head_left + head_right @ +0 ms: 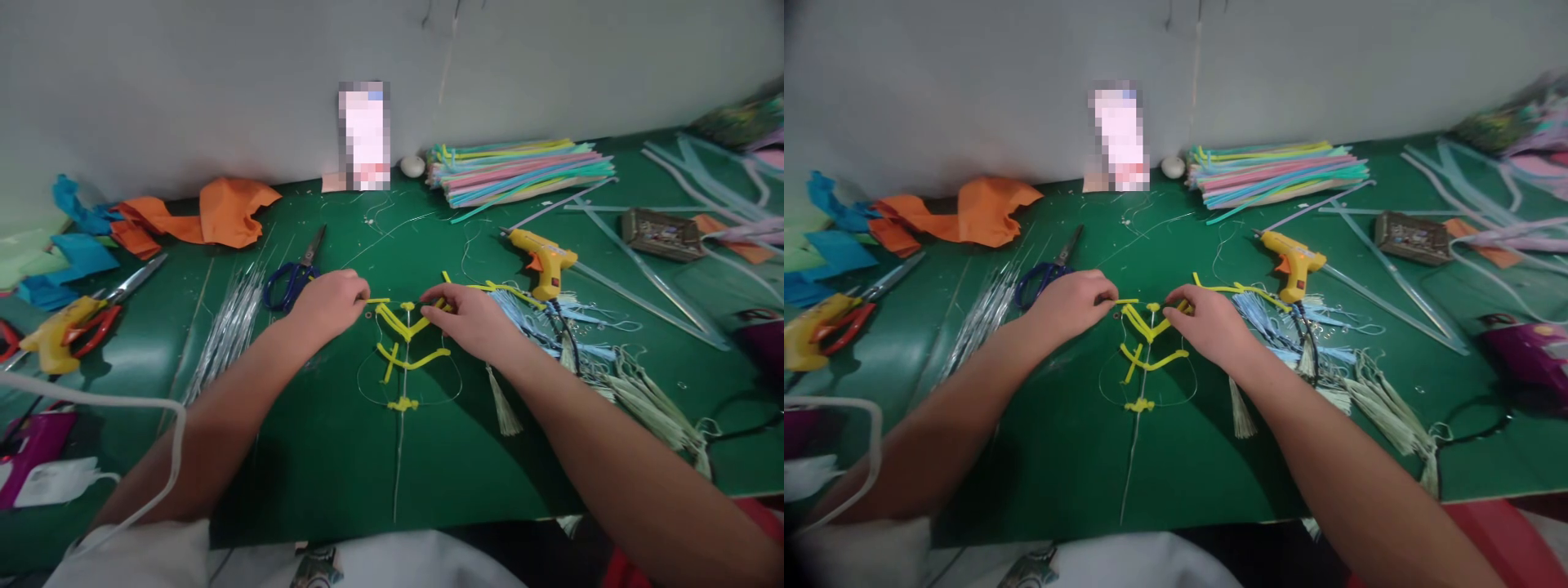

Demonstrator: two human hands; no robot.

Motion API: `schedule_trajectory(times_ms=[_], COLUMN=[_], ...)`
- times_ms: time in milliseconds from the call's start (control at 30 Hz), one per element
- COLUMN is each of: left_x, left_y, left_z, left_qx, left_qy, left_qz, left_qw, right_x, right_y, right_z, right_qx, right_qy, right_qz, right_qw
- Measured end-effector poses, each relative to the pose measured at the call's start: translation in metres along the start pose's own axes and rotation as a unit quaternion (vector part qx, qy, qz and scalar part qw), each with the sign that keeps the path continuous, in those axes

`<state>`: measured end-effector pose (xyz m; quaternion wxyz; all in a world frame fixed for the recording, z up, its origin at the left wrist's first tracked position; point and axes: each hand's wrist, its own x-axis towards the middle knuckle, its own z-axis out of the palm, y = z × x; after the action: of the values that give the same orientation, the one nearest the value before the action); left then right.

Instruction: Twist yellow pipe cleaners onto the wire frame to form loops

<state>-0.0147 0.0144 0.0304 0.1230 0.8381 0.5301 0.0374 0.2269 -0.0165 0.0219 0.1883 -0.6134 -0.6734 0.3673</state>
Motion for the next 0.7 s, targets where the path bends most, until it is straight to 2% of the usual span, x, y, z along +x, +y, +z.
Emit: schedule_trajectory(times_ms=[67, 167, 233, 333, 433, 500, 567, 700], left_x=[0.000, -0.002, -0.005, -0.008, 0.000, 0.018, 0.046, 0.123], left_y=[0.003, 0.007, 0.010, 0.015, 0.021, 0.024, 0.025, 0.022], left_z=[-0.002, -0.011, -0.018, -0.026, -0.032, -0.034, -0.033, -0.024], left_qx=[0.031, 0.090, 0.095, 0.033, -0.074, -0.120, -0.117, -0.162], left_qy=[-0.001, -0.023, -0.033, 0.021, 0.088, 0.103, 0.117, 0.177], left_qz=[-0.007, -0.056, -0.076, -0.052, -0.006, 0.026, 0.026, 0.014], left_qw=[0.999, 0.994, 0.992, 0.998, 0.993, 0.987, 0.986, 0.971], right_x=[0.000, 0.001, 0.001, 0.003, 0.004, 0.004, 0.003, 0.003], right_y=[0.001, 0.003, 0.004, 0.004, 0.005, 0.005, 0.005, 0.005], right_z=[0.000, 0.000, 0.001, 0.003, 0.006, 0.008, 0.009, 0.011], right_qx=[-0.020, -0.040, -0.049, -0.047, -0.051, -0.065, -0.084, -0.114], right_qy=[0.004, 0.014, 0.019, 0.019, 0.029, 0.042, 0.052, 0.062], right_qz=[-0.016, -0.036, -0.048, -0.052, -0.066, -0.083, -0.097, -0.121], right_qw=[1.000, 0.998, 0.997, 0.997, 0.996, 0.993, 0.990, 0.984])
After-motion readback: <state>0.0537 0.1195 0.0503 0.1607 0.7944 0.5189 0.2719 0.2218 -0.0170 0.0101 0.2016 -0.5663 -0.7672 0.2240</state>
